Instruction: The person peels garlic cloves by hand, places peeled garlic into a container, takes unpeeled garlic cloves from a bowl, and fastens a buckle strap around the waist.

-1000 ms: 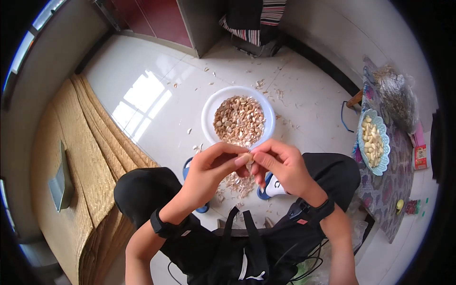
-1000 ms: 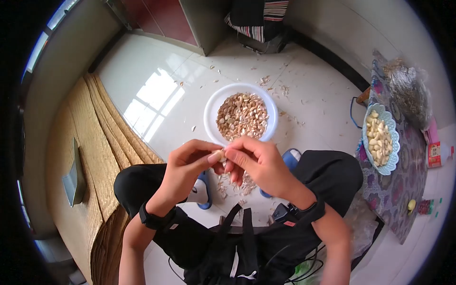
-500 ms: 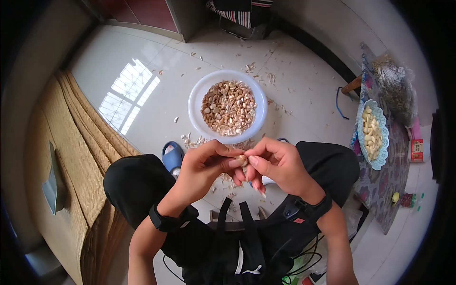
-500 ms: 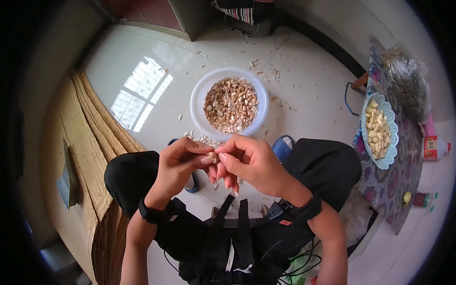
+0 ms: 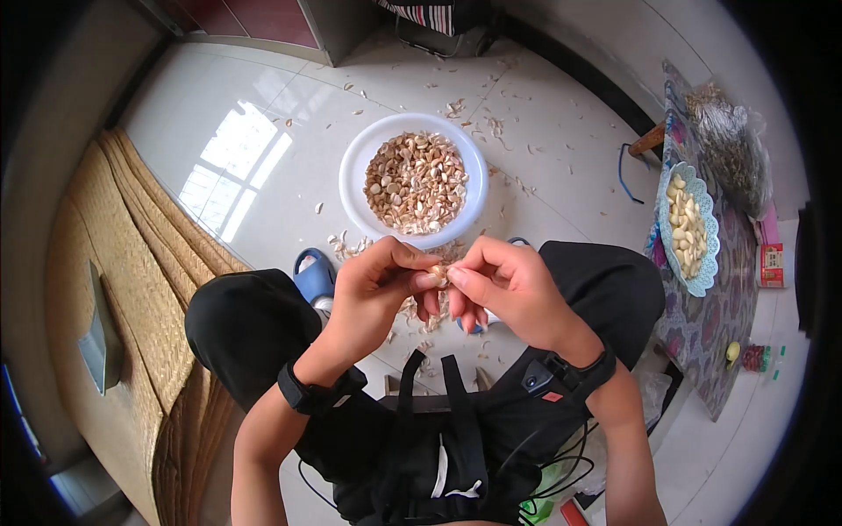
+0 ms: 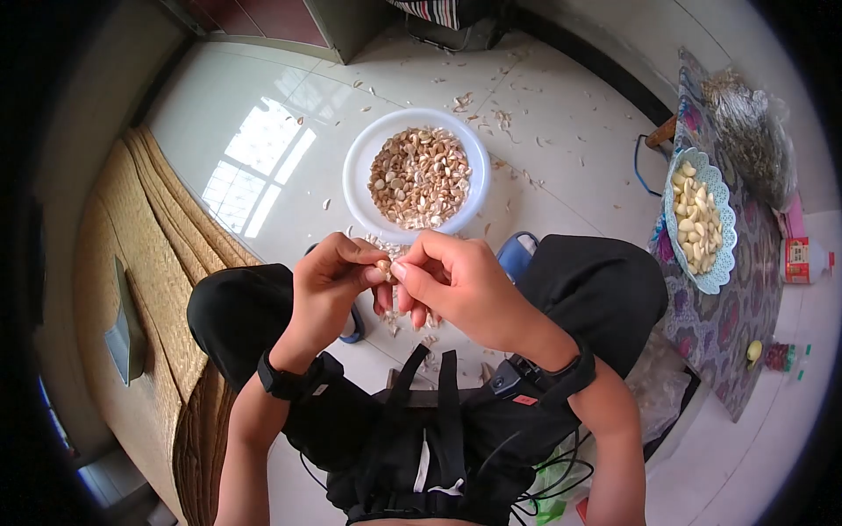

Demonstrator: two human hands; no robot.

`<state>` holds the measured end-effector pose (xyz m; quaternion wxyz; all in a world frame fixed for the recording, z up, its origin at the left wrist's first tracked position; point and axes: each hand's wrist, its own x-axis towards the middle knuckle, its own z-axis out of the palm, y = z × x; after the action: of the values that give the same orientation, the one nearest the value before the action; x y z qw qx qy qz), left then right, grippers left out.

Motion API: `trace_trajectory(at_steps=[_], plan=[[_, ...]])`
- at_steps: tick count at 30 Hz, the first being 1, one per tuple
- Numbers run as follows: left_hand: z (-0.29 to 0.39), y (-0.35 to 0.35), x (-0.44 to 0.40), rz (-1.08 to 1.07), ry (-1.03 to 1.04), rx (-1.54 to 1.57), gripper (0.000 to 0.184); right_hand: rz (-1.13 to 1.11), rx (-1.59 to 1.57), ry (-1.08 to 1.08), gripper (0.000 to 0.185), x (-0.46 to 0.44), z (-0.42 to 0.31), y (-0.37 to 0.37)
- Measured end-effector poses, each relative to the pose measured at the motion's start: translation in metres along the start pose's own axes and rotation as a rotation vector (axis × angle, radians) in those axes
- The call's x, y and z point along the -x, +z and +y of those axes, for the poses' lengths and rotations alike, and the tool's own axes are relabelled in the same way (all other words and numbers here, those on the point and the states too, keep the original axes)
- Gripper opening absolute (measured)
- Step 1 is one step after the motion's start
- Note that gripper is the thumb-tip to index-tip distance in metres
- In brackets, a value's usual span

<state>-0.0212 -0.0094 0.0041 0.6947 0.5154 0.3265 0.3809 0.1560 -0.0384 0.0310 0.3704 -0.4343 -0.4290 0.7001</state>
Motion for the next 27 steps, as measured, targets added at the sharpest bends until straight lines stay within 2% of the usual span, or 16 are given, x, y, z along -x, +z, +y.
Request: trace_trajectory(at_steps=[4,7,10,13,16,19,25,27], plan=[[-0.014,0.001,0.001,0.040,0.100,-0.002,0.004,0.021,0.019,0.016,0.013,-0.002,0.006,0.002],[-0.020,-0.001,0.003,0.059,0.082,-0.029,0.004,0.029,0.036,0.015,0.012,-0.005,0.014,0.005],[-0.024,-0.005,0.006,0.051,0.062,-0.031,0.013,0.069,0.062,-0.002,0.009,-0.007,0.022,0.010],[-0.028,-0.007,0.007,0.046,0.062,-0.020,0.013,0.125,0.126,-0.056,0.008,-0.009,0.031,0.013],[-0.027,-0.009,0.006,0.035,0.053,-0.016,0.003,0.153,0.052,-0.060,0.008,-0.009,0.033,0.018],[-0.024,-0.012,0.002,0.005,-0.095,0.258,0.006,0.142,-0.138,-0.038,0.007,-0.009,0.028,0.019],[-0.027,-0.010,0.001,-0.160,-0.182,0.789,0.015,0.062,-0.398,0.015,0.009,-0.010,0.029,0.012],[-0.027,-0.009,0.001,-0.156,-0.183,0.750,0.020,0.044,-0.436,-0.008,0.010,-0.010,0.030,0.010]])
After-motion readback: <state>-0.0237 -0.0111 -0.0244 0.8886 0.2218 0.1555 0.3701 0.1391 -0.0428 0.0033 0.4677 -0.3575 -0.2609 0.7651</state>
